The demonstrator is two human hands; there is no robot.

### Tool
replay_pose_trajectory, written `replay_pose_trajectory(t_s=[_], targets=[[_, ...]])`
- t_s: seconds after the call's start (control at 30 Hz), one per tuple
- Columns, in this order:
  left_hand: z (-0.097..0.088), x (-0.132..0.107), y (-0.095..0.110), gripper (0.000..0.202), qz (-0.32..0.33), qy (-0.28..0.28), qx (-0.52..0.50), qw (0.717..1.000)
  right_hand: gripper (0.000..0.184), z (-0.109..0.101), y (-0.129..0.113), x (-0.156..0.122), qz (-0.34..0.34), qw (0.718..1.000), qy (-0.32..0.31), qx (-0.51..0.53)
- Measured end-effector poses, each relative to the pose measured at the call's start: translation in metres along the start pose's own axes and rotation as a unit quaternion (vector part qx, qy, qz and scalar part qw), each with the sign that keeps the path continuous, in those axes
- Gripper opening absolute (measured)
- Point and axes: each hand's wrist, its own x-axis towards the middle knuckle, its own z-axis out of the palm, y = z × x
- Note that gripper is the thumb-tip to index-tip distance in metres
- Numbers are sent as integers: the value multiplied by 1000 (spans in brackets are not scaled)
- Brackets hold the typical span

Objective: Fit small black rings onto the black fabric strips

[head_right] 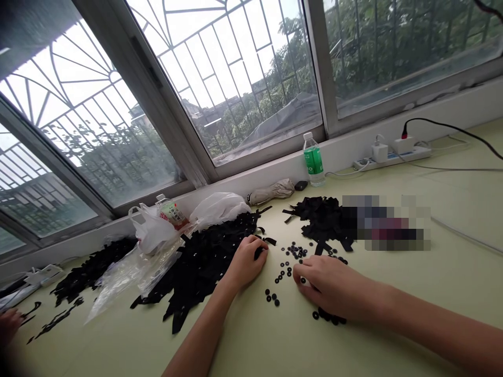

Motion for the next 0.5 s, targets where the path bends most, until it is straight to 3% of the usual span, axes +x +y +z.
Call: replay_pose_trajectory(t_s=[0.5], targets=[[-2, 1, 0, 13, 1, -8, -3, 1000, 19, -2, -5, -1, -14, 999, -2, -33]])
